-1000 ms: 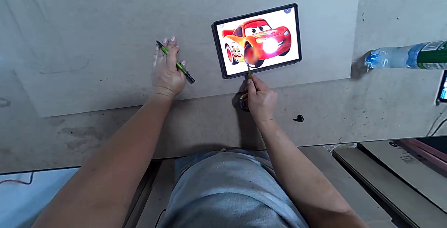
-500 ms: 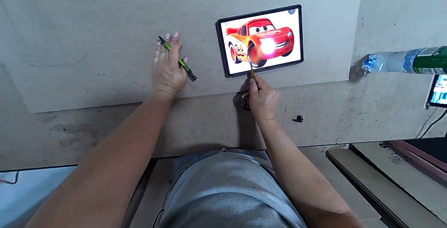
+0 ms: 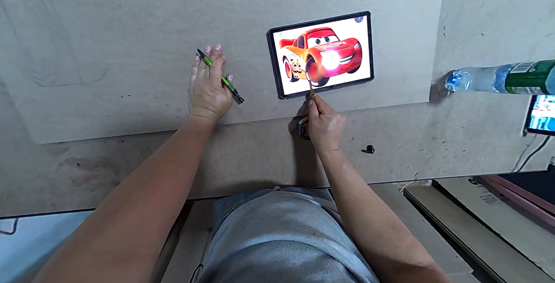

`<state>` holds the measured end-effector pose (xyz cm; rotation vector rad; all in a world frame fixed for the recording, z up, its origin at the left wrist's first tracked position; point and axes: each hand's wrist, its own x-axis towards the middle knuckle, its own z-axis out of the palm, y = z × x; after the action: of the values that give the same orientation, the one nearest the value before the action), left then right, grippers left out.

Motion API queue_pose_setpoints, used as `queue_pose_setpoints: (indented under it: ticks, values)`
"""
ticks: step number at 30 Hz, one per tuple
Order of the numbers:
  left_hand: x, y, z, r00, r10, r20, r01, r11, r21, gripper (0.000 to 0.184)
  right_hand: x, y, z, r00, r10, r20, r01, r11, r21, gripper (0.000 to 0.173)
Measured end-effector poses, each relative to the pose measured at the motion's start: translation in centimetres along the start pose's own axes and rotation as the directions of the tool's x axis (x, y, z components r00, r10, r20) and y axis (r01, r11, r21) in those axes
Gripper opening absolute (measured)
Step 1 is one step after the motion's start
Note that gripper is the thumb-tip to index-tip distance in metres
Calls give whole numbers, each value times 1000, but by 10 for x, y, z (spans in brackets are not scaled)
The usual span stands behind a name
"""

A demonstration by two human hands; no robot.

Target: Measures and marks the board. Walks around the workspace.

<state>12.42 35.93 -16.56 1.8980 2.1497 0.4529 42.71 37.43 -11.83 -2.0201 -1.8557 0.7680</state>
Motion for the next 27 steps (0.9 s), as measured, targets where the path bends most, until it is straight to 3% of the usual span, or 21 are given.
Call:
queue_pose_setpoints:
  ticks: [14,17,20,23,27]
  values:
    - [1,1,-1,1000,-1,-1,1,1000,7,47,3,0,-3,1000,7,21,-8,999,47,31]
    - [2,3,-1,1000,-6,-7,6,1000,-11,46,13,6,-26,997,31,65,-41,986,161,29]
    - [4,8,-12,998,-49,45,50,998,-43,46,39,25,-68,999,26,-30,-20,984,177,33]
    - [-8,31,-34,982,-159,103,171,979,-115,48,74,60,-105,982,158,-102,-133,968,214,37]
    - [-50,62,-48,961,-220,169,252,947,-197,50,101,96,-117,988,143,51,-152,931,331,34]
